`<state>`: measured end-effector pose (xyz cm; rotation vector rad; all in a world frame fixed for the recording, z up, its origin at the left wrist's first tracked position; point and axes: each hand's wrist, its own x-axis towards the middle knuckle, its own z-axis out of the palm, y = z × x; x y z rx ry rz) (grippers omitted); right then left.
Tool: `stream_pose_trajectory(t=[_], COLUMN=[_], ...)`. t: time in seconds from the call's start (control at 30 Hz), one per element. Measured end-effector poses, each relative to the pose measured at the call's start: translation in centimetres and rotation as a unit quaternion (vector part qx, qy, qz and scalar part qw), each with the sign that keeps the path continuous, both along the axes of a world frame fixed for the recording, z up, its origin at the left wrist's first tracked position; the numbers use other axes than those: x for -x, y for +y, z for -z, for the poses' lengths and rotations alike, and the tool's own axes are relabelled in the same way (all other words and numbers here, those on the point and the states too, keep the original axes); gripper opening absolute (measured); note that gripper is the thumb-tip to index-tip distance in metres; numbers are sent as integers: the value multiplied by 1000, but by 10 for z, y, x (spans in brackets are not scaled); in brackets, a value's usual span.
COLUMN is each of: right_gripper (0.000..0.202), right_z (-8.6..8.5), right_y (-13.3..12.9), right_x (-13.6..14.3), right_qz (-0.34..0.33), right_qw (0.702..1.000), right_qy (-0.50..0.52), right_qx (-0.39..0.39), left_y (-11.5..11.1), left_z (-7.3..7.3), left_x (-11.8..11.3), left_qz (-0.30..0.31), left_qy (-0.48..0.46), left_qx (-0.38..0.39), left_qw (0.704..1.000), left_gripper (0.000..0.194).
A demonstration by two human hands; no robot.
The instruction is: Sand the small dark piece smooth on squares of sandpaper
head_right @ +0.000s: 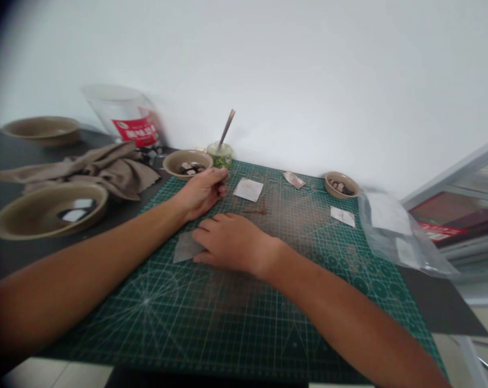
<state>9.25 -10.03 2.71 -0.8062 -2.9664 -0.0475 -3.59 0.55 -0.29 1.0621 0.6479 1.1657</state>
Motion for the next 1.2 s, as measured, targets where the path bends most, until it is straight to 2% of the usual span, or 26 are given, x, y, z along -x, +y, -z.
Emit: stream_pose_trajectory(t=[0.2, 0.4, 0.47, 0.53, 0.63, 0.73, 0.8, 0.87, 0.93, 1.0, 1.1, 1.2], right_gripper=[23, 22, 22, 24, 27, 27, 28, 27, 23, 19, 14, 11], right_z=[-1, 1, -1, -4, -7, -11, -15, -19, -20, -16, -4, 8], right_y=[-10, -25, -35, -48, -68, -82, -82, -74, -60, -45, -30, -26], right_x=[-8, -47, -63, -77, -89, -91, -91, -91, -92, -93, -95, -96], right_qz=[-23, -19, 15, 76, 155, 179, 194, 211, 210, 211, 232, 232], right_qw=[996, 986, 978, 966, 954, 958, 965, 967, 955, 941, 941, 943], right_qy=[-32, -1, 15, 21, 6, 14, 61, 133, 185, 192, 176, 193], right_qx=[-79, -168, -207, -247, -258, -224, -166, -46, 98, 183, 174, 144], left_y=[0, 0, 0, -2, -8, -16, -20, -23, -24, -24, -25, -29], left_z=[0, 2, 3, 3, 1, -1, -2, -2, -1, 0, 1, 0], left_x=[1, 0, -1, -3, -7, -11, -14, -15, -15, -15, -15, -15], left_qz=[8, 9, 5, 3, 9, 25, 39, 50, 52, 47, 50, 78], left_qy=[-4, -9, -4, 2, 10, 18, 25, 30, 37, 44, 52, 56], left_qx=[9, 0, -7, -11, -7, -3, -3, -6, -11, -13, -17, -25], left_qw=[1000, 1000, 1000, 1000, 1000, 1000, 999, 998, 998, 998, 997, 995], left_gripper=[29, 29, 29, 29, 27, 28, 28, 28, 27, 26, 27, 28])
